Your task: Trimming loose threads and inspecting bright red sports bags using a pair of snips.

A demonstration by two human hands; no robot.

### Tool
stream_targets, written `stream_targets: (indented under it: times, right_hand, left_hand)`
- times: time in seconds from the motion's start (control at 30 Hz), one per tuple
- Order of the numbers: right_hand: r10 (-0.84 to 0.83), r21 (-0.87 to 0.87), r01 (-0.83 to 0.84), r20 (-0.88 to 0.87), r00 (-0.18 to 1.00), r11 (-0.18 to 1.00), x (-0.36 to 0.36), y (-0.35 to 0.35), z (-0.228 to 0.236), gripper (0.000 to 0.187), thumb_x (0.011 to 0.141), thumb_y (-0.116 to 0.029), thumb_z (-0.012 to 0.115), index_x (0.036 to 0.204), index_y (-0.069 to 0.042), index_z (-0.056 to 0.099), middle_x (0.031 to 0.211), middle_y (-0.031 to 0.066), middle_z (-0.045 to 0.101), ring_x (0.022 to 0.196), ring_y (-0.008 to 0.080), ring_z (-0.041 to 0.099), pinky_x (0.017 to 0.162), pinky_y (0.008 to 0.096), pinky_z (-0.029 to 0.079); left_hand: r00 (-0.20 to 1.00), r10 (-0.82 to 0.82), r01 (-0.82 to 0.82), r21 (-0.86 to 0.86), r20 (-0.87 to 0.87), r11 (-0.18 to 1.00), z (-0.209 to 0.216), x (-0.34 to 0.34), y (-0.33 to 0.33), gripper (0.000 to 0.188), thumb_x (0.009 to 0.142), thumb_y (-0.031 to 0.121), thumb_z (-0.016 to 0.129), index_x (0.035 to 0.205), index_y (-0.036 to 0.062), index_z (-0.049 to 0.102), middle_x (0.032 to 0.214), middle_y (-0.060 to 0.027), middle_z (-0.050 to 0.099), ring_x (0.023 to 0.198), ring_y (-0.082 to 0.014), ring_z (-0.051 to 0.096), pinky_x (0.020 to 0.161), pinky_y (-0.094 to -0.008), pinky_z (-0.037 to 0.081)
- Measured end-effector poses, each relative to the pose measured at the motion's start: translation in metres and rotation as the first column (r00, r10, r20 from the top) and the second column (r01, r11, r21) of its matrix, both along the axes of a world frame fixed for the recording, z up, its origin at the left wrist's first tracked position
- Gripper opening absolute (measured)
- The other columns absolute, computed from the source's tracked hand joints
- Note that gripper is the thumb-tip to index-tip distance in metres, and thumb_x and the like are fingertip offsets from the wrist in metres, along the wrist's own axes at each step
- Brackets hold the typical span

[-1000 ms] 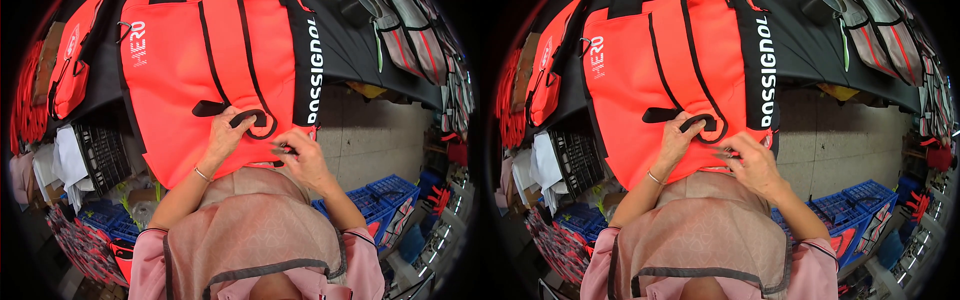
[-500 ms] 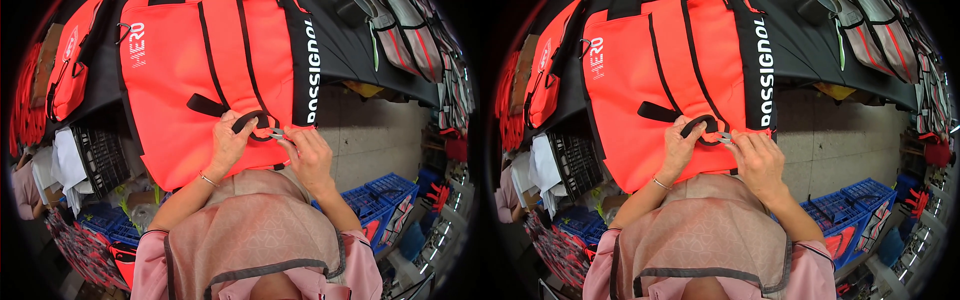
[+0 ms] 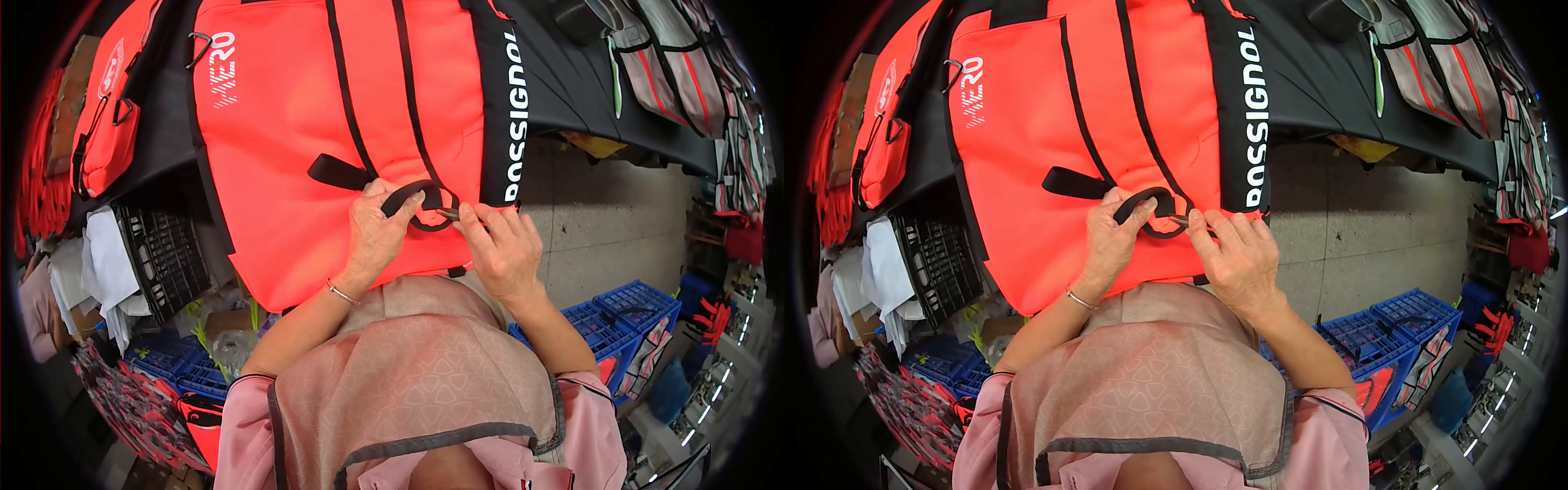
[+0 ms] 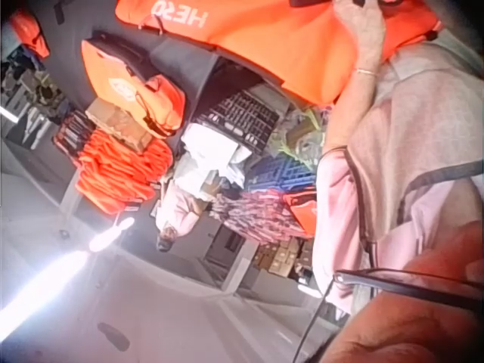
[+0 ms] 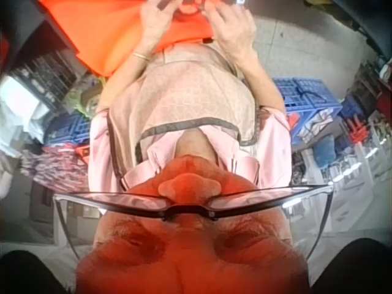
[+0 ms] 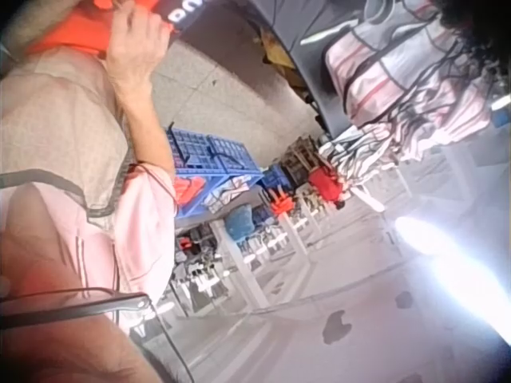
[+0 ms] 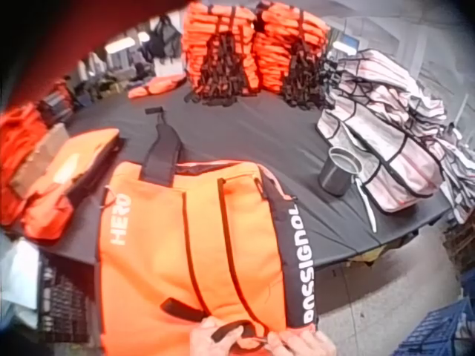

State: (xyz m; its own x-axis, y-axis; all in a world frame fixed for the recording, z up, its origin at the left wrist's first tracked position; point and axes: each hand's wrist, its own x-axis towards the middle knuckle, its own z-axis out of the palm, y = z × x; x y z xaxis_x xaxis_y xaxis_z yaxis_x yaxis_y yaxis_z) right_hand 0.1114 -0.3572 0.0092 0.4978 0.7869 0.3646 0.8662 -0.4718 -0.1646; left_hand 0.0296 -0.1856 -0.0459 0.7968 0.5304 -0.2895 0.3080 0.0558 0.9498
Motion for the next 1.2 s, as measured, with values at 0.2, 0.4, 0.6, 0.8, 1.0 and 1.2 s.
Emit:
stream_targets:
  times: [0.2, 0.4, 0.6, 0.8, 1.0, 1.2]
  right_hand:
    - [0.108, 0.034, -0.114, 0.147, 0.983, 0.993, 0.011, -0.002, -0.010, 0.020, 0.078, -0.013, 0.066, 0.096, -0.005, 0.069, 0.089, 0.0037, 0.063, 0.066, 0.0144, 0.052, 0.056, 0.0294, 0.035]
    - [0.163, 0.025, -0.169, 0.161, 0.973, 0.985, 0.017, 0.000, -0.005, 0.018, 0.078, -0.013, 0.066, 0.094, -0.006, 0.069, 0.089, 0.0024, 0.063, 0.066, 0.0136, 0.051, 0.056, 0.0286, 0.035]
    - [0.150, 0.092, -0.152, 0.026, 0.988, 0.984, 0.014, -0.002, -0.012, 0.017, 0.077, -0.011, 0.071, 0.093, -0.005, 0.069, 0.083, 0.0037, 0.063, 0.063, 0.0165, 0.052, 0.054, 0.0295, 0.038]
    - [0.084, 0.204, 0.558, -0.969, 0.233, 0.804, 0.008, -0.007, -0.011, 0.018, 0.082, -0.003, 0.074, 0.099, 0.000, 0.069, 0.080, 0.0069, 0.067, 0.067, 0.0070, 0.055, 0.060, 0.0227, 0.045]
    - [-0.020, 0.239, 0.154, -0.484, 0.875, 0.959, 0.000, -0.002, -0.001, 0.025, 0.076, -0.003, 0.077, 0.100, 0.000, 0.069, 0.086, 0.0091, 0.068, 0.071, 0.0172, 0.062, 0.061, 0.0282, 0.048]
    - [-0.001, 0.017, 0.008, -0.393, 0.920, 1.000, 0.006, -0.025, 0.005, 0.023, 0.073, -0.011, 0.079, 0.093, -0.002, 0.070, 0.079, 0.0115, 0.066, 0.067, 0.0252, 0.062, 0.058, 0.0333, 0.048]
  left_hand:
    - [0.999, -0.039, 0.039, -0.019, -0.026, 0.999, 0.007, 0.002, 0.005, 0.014, 0.083, 0.014, 0.073, 0.084, -0.0001, 0.072, 0.076, -0.0036, 0.058, 0.076, -0.0147, 0.053, 0.071, -0.0304, 0.043]
    - [0.998, -0.054, 0.053, -0.035, -0.014, 0.998, 0.007, 0.001, 0.005, 0.013, 0.084, 0.013, 0.073, 0.084, -0.0001, 0.072, 0.074, -0.0028, 0.056, 0.076, -0.0142, 0.052, 0.072, -0.0302, 0.042]
    - [0.999, -0.048, 0.049, -0.055, 0.015, 0.997, 0.002, 0.000, 0.006, 0.015, 0.084, 0.014, 0.073, 0.083, -0.0003, 0.072, 0.073, -0.0022, 0.056, 0.077, -0.0135, 0.051, 0.072, -0.0301, 0.042]
    - [0.998, -0.050, 0.054, -0.139, 0.035, 0.989, 0.004, 0.000, 0.009, 0.017, 0.085, 0.015, 0.073, 0.080, -0.0009, 0.070, 0.073, -0.0016, 0.055, 0.076, -0.0119, 0.051, 0.069, -0.0291, 0.042]
    - [0.998, -0.066, 0.069, -0.141, 0.022, 0.988, 0.007, 0.000, 0.011, 0.017, 0.085, 0.015, 0.073, 0.080, -0.0015, 0.070, 0.076, -0.0022, 0.057, 0.078, -0.0120, 0.052, 0.070, -0.0285, 0.042]
    - [0.950, -0.306, 0.274, 0.293, 0.066, 0.916, 0.007, -0.018, 0.009, 0.010, 0.075, 0.006, 0.075, 0.082, 0.0009, 0.071, 0.107, -0.0076, 0.063, 0.103, -0.0237, 0.055, 0.087, -0.0338, 0.046]
